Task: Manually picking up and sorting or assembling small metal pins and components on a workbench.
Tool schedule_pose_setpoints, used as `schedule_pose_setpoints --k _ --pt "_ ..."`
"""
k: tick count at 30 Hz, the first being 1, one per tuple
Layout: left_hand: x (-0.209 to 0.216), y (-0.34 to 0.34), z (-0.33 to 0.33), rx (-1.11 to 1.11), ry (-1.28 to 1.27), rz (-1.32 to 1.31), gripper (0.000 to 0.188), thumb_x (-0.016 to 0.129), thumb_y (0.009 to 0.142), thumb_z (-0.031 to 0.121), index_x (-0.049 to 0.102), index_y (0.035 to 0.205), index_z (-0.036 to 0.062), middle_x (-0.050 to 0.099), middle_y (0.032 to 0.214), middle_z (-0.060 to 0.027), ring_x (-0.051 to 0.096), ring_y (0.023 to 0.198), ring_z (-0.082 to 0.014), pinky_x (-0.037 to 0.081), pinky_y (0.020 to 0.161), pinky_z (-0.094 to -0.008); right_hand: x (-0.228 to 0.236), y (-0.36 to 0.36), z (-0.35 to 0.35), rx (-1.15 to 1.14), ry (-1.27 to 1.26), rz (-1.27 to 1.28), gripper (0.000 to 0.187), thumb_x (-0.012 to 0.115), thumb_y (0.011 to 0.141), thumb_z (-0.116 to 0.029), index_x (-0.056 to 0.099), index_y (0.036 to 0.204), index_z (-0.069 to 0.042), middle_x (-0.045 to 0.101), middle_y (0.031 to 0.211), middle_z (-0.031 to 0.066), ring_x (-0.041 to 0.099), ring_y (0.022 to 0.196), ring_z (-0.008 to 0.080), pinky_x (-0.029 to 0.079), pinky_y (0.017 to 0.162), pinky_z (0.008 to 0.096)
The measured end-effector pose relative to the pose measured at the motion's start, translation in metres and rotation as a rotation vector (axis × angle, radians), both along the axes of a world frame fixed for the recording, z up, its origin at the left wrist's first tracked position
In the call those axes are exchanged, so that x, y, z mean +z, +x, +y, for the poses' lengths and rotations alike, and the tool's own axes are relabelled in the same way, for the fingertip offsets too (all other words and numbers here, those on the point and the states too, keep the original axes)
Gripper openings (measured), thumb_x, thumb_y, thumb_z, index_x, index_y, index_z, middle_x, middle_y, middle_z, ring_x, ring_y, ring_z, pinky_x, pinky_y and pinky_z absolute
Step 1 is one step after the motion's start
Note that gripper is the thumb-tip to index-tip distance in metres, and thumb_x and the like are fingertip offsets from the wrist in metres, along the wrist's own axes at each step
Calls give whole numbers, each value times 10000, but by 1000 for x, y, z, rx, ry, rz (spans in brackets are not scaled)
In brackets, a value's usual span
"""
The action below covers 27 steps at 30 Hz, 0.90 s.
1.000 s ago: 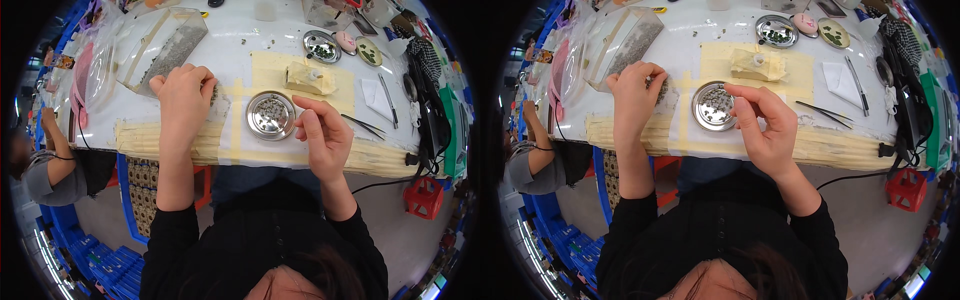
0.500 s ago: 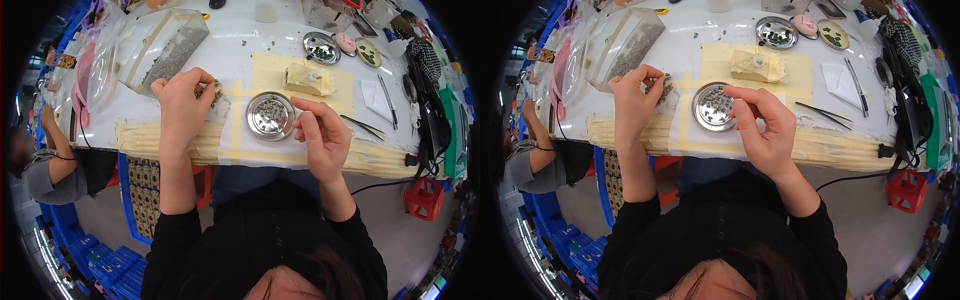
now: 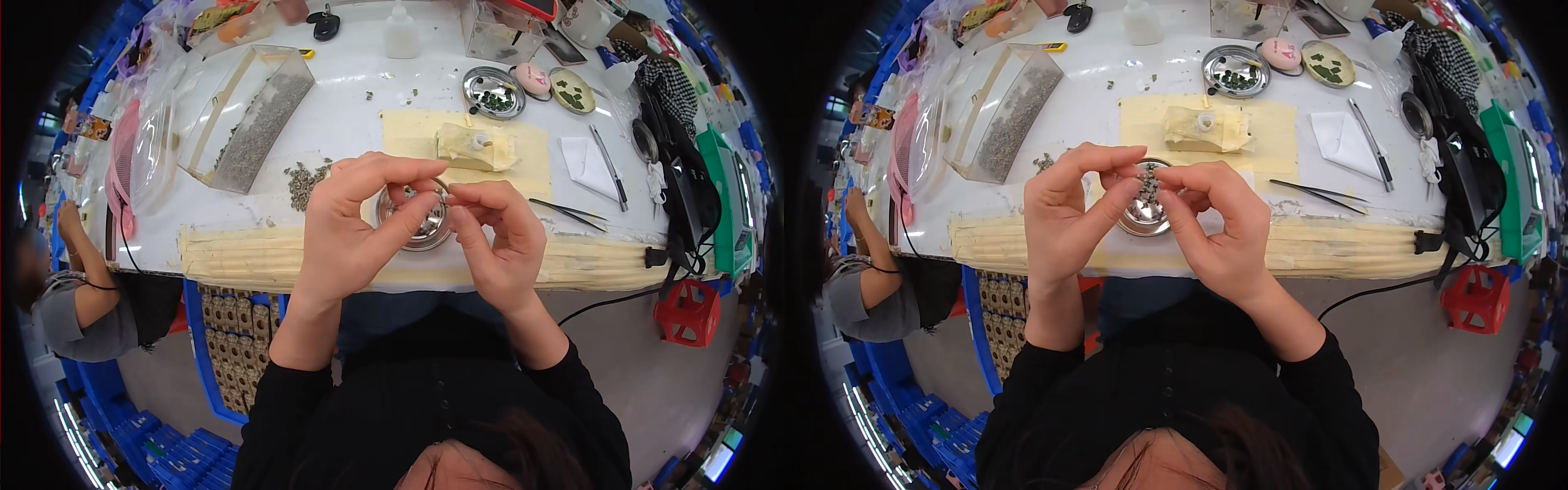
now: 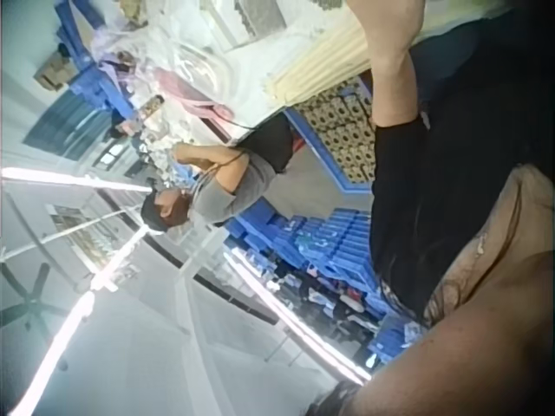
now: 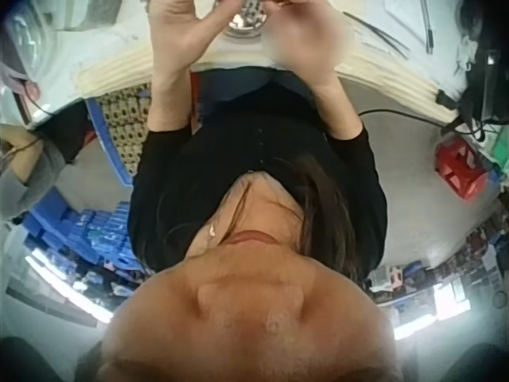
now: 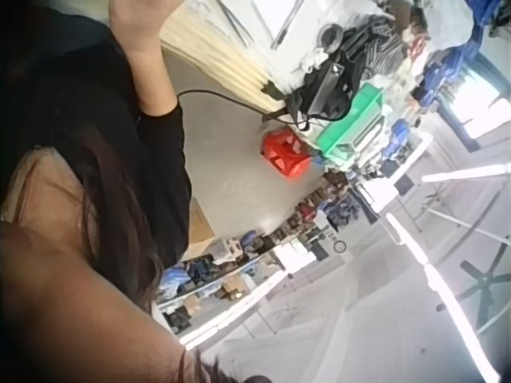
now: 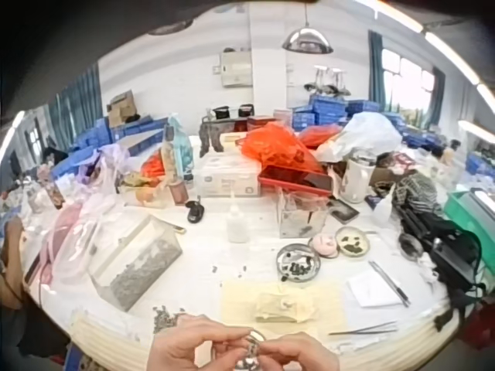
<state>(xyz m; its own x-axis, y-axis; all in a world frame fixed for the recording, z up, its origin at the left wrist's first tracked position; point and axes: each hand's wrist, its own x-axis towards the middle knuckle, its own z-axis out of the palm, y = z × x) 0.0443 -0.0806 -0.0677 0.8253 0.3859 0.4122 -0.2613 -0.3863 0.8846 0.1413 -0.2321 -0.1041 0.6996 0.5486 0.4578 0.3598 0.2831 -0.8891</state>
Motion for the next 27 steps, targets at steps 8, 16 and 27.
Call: schedule_pose_setpoints --k 8,16,27 --pt "-13 3 -7 -12 -249 59 352 725 845 6 640 1187 -1 710 886 -15 560 802 -51 445 738 -219 6 2 5 -78 -53 -176 236 703 828 99 738 1031 -16 645 890 75 606 688 109 491 604 230" --pt "-15 -2 -8 -119 -543 13 295 732 859 -16 640 1138 -45 718 927 -71 605 848 -65 475 761 -217 9 4 1 5 -63 -144 212 729 820 71 743 1011 -21 637 869 66 603 693 118 483 603 236" --pt "-15 -8 -2 -292 -799 108 140 697 905 -18 704 1028 -85 729 950 -102 668 860 -97 552 773 -226 8 5 -1 -5 -41 -321 319 765 796 55 766 1091 -66 613 823 55 563 653 118 450 574 225"
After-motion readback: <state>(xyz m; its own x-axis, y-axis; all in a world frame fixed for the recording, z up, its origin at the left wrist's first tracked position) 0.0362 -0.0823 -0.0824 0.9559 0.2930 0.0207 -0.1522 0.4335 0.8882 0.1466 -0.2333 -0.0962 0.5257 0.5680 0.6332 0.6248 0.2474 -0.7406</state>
